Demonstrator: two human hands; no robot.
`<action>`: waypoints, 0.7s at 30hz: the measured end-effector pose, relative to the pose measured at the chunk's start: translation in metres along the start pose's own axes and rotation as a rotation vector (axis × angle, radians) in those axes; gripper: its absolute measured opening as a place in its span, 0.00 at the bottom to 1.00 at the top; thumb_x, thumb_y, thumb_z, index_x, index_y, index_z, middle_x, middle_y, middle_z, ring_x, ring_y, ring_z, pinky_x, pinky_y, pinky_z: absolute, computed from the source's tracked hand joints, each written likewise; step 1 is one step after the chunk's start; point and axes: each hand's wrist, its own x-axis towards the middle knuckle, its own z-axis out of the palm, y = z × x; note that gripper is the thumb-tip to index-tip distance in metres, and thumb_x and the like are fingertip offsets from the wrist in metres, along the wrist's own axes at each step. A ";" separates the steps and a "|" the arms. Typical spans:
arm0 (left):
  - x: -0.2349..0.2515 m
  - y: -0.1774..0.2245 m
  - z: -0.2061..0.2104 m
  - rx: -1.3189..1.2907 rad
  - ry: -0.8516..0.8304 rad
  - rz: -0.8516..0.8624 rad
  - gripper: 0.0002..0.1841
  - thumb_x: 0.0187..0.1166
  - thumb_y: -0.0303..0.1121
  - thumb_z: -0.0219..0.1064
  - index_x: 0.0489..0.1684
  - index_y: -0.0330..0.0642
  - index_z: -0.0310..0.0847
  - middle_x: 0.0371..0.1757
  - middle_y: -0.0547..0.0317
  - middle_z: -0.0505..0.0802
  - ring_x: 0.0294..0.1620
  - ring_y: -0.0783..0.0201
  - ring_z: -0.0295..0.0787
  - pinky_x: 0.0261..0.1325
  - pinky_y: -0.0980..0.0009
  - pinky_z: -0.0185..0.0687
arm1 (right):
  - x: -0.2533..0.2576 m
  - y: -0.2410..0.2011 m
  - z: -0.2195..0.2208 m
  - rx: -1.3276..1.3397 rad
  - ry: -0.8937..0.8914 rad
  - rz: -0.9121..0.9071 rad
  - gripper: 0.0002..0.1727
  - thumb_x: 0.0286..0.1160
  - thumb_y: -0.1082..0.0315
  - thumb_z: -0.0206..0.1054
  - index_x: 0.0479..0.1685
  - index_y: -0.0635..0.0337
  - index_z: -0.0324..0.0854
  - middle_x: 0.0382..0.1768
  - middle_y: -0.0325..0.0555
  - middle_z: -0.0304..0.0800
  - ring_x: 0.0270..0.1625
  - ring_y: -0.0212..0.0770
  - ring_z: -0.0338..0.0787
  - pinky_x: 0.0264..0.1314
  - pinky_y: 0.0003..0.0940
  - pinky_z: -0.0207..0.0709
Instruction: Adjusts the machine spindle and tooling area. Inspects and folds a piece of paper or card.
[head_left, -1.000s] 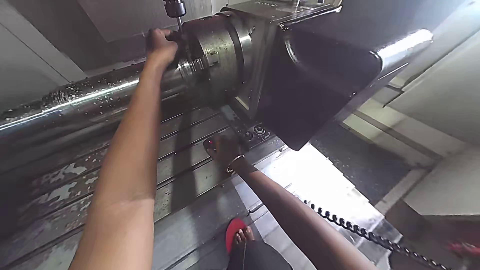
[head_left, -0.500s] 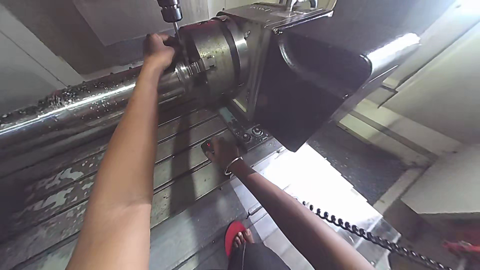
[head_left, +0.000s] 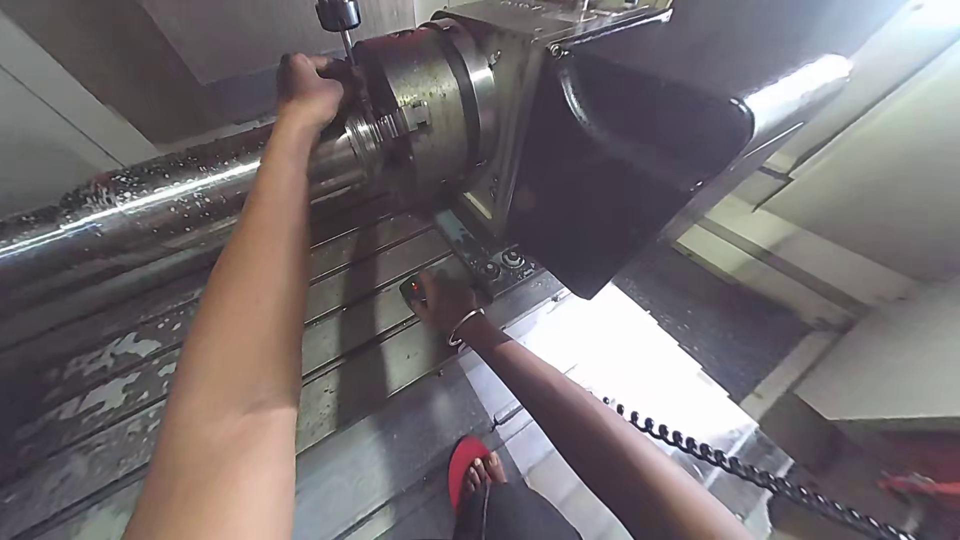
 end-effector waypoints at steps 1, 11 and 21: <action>-0.001 0.000 0.000 -0.009 0.004 -0.004 0.17 0.72 0.30 0.69 0.60 0.42 0.89 0.60 0.46 0.92 0.63 0.52 0.88 0.69 0.44 0.78 | 0.000 0.000 0.000 -0.003 -0.001 -0.003 0.35 0.81 0.47 0.61 0.88 0.48 0.64 0.76 0.63 0.76 0.70 0.62 0.85 0.63 0.63 0.80; -0.001 -0.001 0.000 -0.025 0.003 0.042 0.13 0.71 0.31 0.71 0.52 0.44 0.91 0.53 0.51 0.94 0.56 0.57 0.90 0.64 0.48 0.81 | -0.001 0.000 -0.002 -0.019 -0.004 -0.018 0.33 0.81 0.48 0.60 0.85 0.47 0.67 0.72 0.64 0.78 0.64 0.63 0.88 0.58 0.63 0.82; -0.001 0.000 0.001 -0.044 0.002 0.010 0.14 0.71 0.30 0.71 0.54 0.46 0.91 0.56 0.54 0.94 0.59 0.61 0.90 0.66 0.52 0.82 | 0.002 0.003 0.000 0.058 0.000 0.015 0.41 0.80 0.44 0.65 0.89 0.54 0.61 0.76 0.60 0.77 0.72 0.60 0.84 0.68 0.62 0.79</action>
